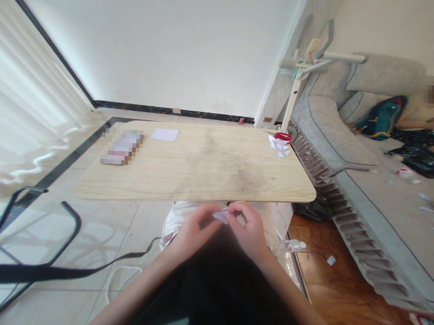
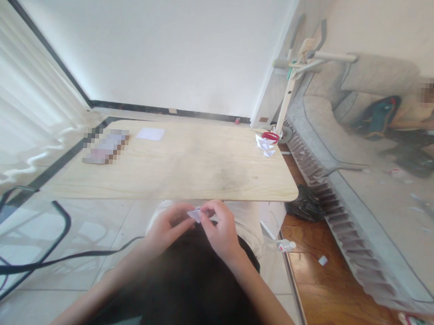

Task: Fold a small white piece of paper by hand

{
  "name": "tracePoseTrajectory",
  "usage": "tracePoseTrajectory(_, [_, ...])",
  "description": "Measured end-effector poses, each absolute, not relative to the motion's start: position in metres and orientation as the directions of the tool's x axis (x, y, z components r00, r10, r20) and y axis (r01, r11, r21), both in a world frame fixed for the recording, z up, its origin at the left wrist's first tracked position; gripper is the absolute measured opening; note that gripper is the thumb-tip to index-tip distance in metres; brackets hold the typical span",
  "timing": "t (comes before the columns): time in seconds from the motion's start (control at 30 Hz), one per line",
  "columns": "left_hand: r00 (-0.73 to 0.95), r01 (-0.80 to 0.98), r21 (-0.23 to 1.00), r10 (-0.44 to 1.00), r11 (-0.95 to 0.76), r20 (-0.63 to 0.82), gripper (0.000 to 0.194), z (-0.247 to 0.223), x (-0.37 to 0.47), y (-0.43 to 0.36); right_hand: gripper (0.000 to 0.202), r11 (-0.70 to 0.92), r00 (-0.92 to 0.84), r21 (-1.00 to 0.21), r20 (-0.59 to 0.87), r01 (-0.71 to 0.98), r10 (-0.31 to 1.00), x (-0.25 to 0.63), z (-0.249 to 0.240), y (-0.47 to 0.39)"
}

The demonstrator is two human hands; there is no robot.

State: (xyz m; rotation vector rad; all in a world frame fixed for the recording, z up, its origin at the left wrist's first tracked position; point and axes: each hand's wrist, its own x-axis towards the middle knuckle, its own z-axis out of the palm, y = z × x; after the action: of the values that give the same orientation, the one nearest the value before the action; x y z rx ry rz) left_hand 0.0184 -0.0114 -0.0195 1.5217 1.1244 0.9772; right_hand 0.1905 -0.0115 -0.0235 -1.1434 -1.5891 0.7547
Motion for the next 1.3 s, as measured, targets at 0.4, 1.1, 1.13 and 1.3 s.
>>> tracePoseTrajectory(0.4, [0.219,0.336,0.929,0.972,-0.157,0.085,0.014,-0.0184,0.0165,-0.0075,0.007,0.334,-0.099,-0.900,0.319,0.280,0.943,0.1887,-0.0226,-0.0116])
tracePoseTrajectory(1.1, [0.209,0.374,0.850,0.927,-0.370,0.312,0.008,-0.0206,0.0129,-0.0053,0.021,0.381,-0.168,-0.877,0.345,0.293,0.923,0.1907,-0.0203,-0.0131])
tracePoseTrajectory(1.13, [0.206,0.373,0.848,0.925,-0.377,0.320,0.008,-0.0207,0.0126,-0.0054,0.022,0.378,-0.169,-0.877,0.341,0.296,0.925,0.1909,-0.0202,-0.0133])
tracePoseTrajectory(1.3, [0.187,0.366,0.850,0.925,-0.379,0.332,0.007,-0.0202,0.0124,-0.0059,0.026,0.372,-0.167,-0.880,0.336,0.296,0.927,0.1914,-0.0196,-0.0143])
